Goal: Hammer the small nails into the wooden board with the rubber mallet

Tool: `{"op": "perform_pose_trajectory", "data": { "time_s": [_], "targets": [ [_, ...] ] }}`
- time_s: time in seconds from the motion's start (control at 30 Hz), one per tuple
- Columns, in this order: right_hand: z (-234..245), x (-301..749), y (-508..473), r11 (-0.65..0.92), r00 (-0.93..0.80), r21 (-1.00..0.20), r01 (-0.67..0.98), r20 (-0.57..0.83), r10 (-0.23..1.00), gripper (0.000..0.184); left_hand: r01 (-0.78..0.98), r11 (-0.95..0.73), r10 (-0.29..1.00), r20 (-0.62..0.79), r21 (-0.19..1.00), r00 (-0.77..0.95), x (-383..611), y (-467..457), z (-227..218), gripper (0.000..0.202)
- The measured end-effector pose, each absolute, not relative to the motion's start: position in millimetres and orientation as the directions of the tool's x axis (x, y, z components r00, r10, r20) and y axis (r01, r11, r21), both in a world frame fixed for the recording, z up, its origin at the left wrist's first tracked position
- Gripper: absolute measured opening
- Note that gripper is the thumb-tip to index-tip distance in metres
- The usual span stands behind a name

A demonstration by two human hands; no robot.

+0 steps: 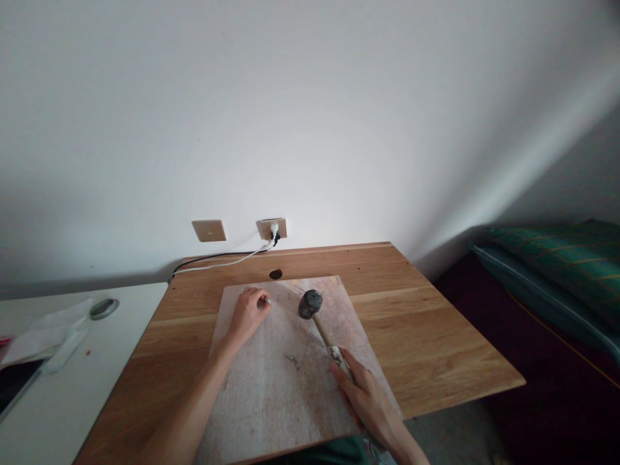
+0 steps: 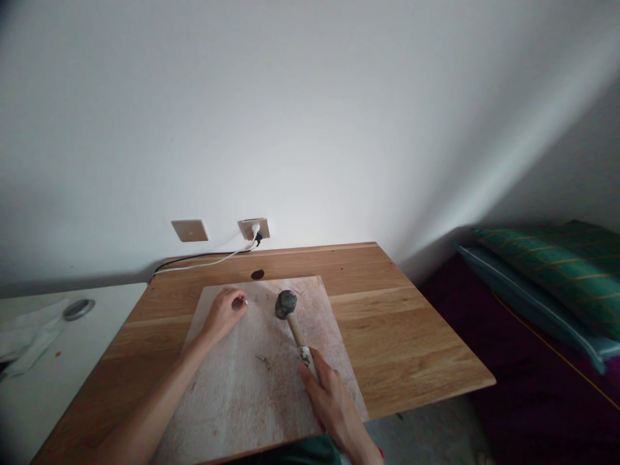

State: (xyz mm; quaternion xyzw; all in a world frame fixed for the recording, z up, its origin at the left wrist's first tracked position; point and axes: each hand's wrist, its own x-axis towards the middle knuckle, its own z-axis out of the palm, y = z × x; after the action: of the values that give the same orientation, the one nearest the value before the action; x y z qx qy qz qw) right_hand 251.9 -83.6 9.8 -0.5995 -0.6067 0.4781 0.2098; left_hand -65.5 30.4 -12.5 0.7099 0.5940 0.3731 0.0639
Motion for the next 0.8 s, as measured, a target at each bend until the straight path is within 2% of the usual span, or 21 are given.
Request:
{"op": "perform_pose_trajectory", "data": {
  "time_s": [0.27, 0.47, 0.63, 0.8],
  "targets": [
    [3.2, 250.6, -85.2, -0.205, -0.199, -0.849, 0.488, -0.336, 0.921, 0.071, 0.765, -0.306, 0.888, 0.46, 0.567, 0.014, -68.0, 32.9, -16.7, 0.022],
    [-2.4, 254.2, -83.7, -0.142, -0.169, -0.843, 0.518, -0.264, 0.95, 0.075, 0.767, -0.277, 0.898, 0.44, 0.579, -0.008, -67.0, 34.1, -16.2, 0.022],
    [-11.0, 253.7, -84.1, -0.19, -0.175, -0.82, 0.54, -0.33, 0.928, 0.077, 0.762, -0.247, 0.911, 0.411, 0.599, -0.028, -65.1, 34.5, -14.9, 0.02],
    [-19.4, 253.2, -84.9, -0.198, -0.182, -0.839, 0.507, -0.329, 0.927, 0.077, 0.767, -0.253, 0.91, 0.415, 0.59, -0.019, -64.2, 34.3, -15.6, 0.021]
  ]
}}
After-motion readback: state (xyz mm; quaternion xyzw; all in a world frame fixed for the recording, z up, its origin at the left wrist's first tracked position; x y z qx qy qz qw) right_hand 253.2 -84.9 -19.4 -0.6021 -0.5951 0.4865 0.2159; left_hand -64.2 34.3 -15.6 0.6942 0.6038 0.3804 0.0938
